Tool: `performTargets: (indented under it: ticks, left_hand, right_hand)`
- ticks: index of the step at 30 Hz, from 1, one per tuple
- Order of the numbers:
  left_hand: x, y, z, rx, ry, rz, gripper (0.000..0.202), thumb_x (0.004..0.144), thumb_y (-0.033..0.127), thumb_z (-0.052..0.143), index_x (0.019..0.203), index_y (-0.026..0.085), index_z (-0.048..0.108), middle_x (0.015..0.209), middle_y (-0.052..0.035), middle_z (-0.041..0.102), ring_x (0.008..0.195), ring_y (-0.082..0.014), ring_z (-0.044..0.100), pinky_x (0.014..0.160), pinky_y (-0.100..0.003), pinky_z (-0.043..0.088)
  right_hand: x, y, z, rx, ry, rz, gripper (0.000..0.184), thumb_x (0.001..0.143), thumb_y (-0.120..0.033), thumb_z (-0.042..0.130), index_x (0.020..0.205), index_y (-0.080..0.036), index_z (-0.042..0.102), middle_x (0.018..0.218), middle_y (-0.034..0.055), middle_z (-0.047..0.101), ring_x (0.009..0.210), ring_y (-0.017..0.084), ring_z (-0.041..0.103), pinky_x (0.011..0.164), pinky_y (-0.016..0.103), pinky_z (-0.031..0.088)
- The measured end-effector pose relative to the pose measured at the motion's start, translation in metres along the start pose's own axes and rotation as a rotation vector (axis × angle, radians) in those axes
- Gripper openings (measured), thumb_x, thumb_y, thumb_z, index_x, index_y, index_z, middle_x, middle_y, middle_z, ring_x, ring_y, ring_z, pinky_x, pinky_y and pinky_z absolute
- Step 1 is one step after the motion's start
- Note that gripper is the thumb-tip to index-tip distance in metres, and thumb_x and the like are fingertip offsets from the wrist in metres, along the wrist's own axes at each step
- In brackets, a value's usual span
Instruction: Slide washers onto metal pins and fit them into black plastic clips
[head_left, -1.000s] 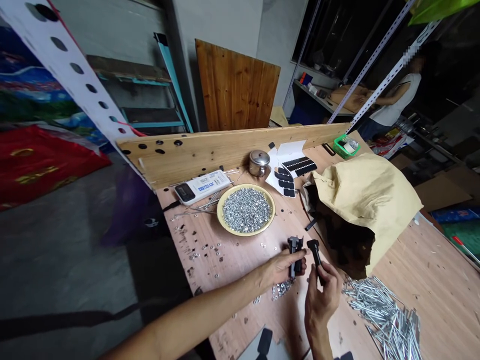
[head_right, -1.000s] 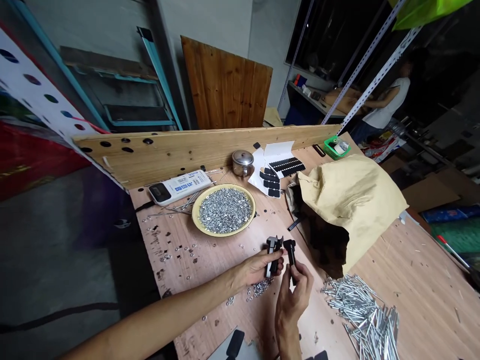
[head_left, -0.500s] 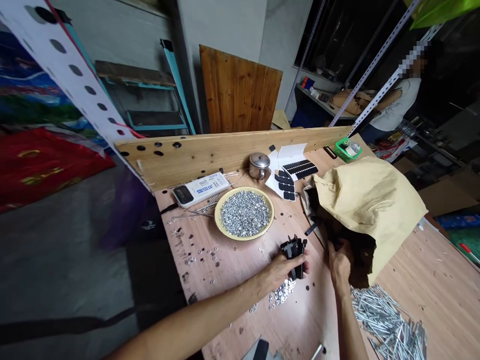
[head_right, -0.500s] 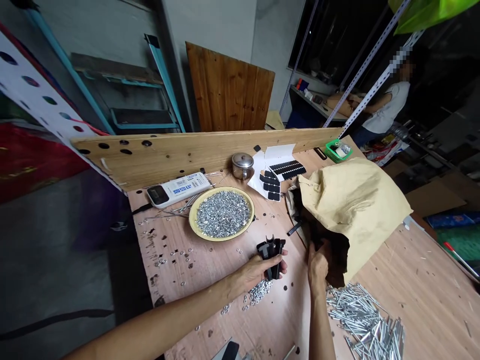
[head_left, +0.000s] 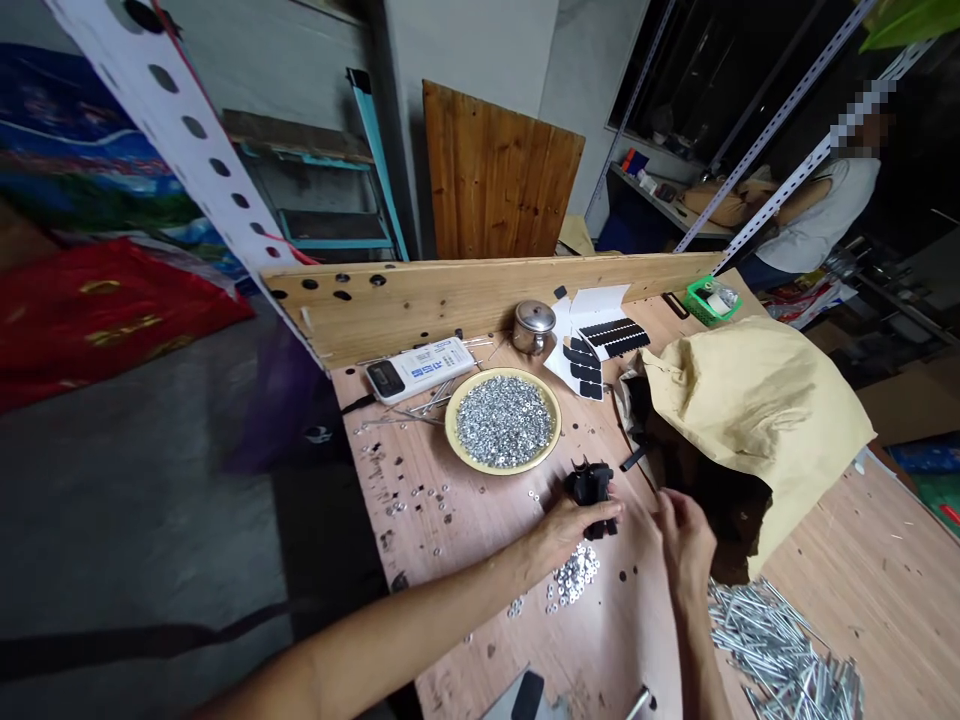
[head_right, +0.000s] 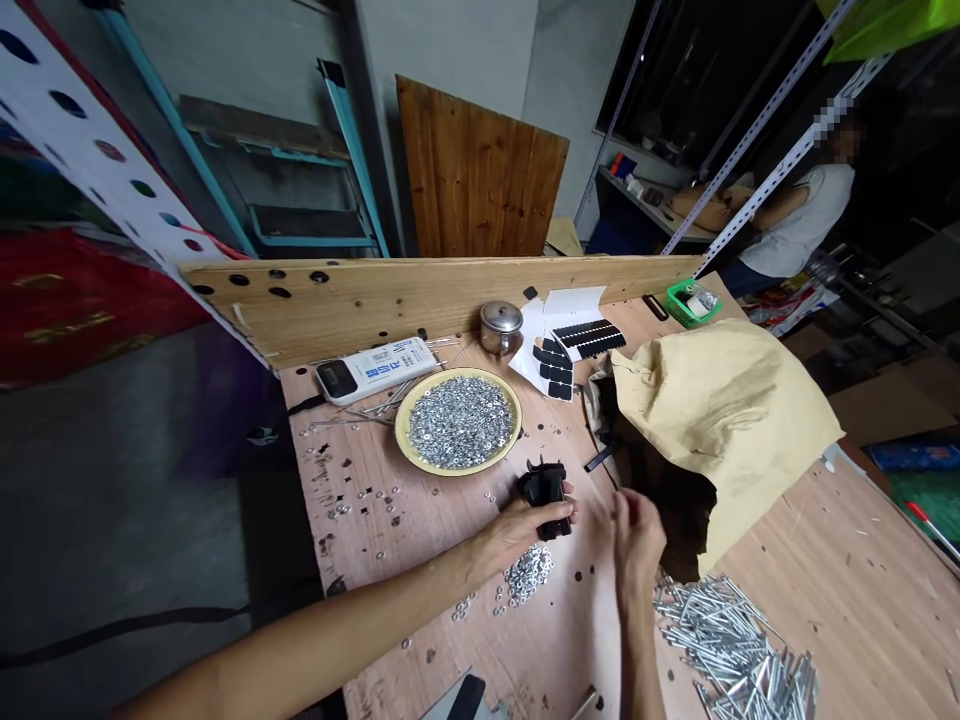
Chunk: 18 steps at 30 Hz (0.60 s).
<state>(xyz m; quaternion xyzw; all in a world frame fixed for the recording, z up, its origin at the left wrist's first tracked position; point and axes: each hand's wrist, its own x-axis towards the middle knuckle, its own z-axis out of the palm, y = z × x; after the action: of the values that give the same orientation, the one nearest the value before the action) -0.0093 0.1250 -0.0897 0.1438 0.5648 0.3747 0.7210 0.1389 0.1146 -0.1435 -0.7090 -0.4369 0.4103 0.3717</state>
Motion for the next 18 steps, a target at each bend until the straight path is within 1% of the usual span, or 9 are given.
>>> performTargets:
  ticks: [2,4,6,8,11,14,15,17,18]
  left_hand:
    - [-0.002,0.002,0.0,0.056,-0.028,-0.004,0.077,0.029,0.04,0.089,0.094,0.01,0.062,0.075,-0.0038,0.062,0.068,-0.0131,0.058,0.07,-0.027,0.042]
    - [-0.003,0.003,0.0,0.117,-0.049,0.01,0.076,0.032,0.04,0.088,0.098,0.01,0.064,0.077,-0.0043,0.063,0.069,-0.0125,0.058,0.071,-0.026,0.042]
    - [-0.005,0.004,0.0,0.171,-0.072,0.035,0.075,0.036,0.04,0.088,0.102,0.011,0.066,0.08,-0.0047,0.064,0.069,-0.0116,0.058,0.071,-0.026,0.042]
    - [-0.006,0.006,0.0,0.203,-0.093,0.044,0.074,0.038,0.039,0.087,0.104,0.012,0.066,0.082,-0.0048,0.065,0.071,-0.011,0.057,0.072,-0.025,0.042]
    - [-0.006,0.007,0.002,0.199,-0.084,0.068,0.072,0.037,0.037,0.087,0.102,0.013,0.068,0.083,-0.0052,0.065,0.076,-0.0119,0.058,0.073,-0.024,0.045]
    - [-0.008,0.007,0.004,0.203,-0.068,0.086,0.068,0.039,0.034,0.087,0.102,0.013,0.069,0.086,-0.0064,0.066,0.082,-0.0141,0.059,0.078,-0.026,0.047]
    - [-0.008,0.007,0.004,0.217,-0.068,0.087,0.066,0.041,0.034,0.086,0.101,0.012,0.069,0.088,-0.0069,0.066,0.083,-0.0146,0.059,0.08,-0.027,0.047]
    - [-0.01,0.007,0.005,0.235,-0.065,0.092,0.061,0.042,0.033,0.086,0.097,0.012,0.07,0.09,-0.0076,0.067,0.086,-0.0153,0.06,0.086,-0.029,0.047]
    - [-0.01,0.007,0.005,0.238,-0.065,0.099,0.059,0.042,0.032,0.086,0.095,0.011,0.07,0.091,-0.008,0.067,0.087,-0.0156,0.061,0.089,-0.029,0.046]
  right_hand:
    - [0.023,0.002,-0.005,-0.268,0.055,0.105,0.038,0.085,-0.037,0.048,0.103,-0.008,0.065,0.092,0.0136,0.064,0.081,0.022,0.061,0.071,0.03,0.044]
    - [0.037,0.0,-0.004,-0.505,0.052,0.103,0.035,0.089,-0.031,0.046,0.109,-0.007,0.062,0.1,0.0158,0.062,0.091,0.025,0.059,0.072,0.03,0.043]
    - [0.042,-0.007,0.0,-0.682,0.008,0.08,0.032,0.092,-0.028,0.043,0.106,-0.006,0.062,0.102,0.0166,0.061,0.091,0.025,0.059,0.069,0.03,0.041]
    - [0.042,-0.016,0.004,-0.798,-0.069,0.121,0.03,0.094,-0.025,0.039,0.1,-0.007,0.062,0.097,0.0161,0.061,0.088,0.025,0.06,0.064,0.029,0.04]
    - [0.038,-0.022,0.005,-0.852,-0.127,0.15,0.031,0.095,-0.023,0.035,0.1,-0.006,0.06,0.096,0.0159,0.06,0.089,0.025,0.06,0.066,0.03,0.042]
    - [0.036,-0.019,0.0,-0.829,-0.125,0.12,0.031,0.093,-0.021,0.037,0.11,-0.004,0.057,0.104,0.0167,0.058,0.098,0.026,0.058,0.077,0.031,0.043]
    - [0.036,-0.017,-0.002,-0.81,-0.14,0.132,0.032,0.093,-0.02,0.038,0.113,-0.005,0.056,0.108,0.017,0.057,0.101,0.026,0.057,0.08,0.031,0.043]
    - [0.035,-0.016,-0.007,-0.739,-0.163,0.199,0.035,0.091,-0.022,0.04,0.119,-0.007,0.055,0.116,0.0171,0.055,0.105,0.028,0.056,0.083,0.034,0.043]
    - [0.033,-0.016,-0.01,-0.686,-0.147,0.255,0.036,0.089,-0.023,0.043,0.12,-0.008,0.055,0.117,0.0168,0.055,0.106,0.029,0.055,0.083,0.035,0.043]
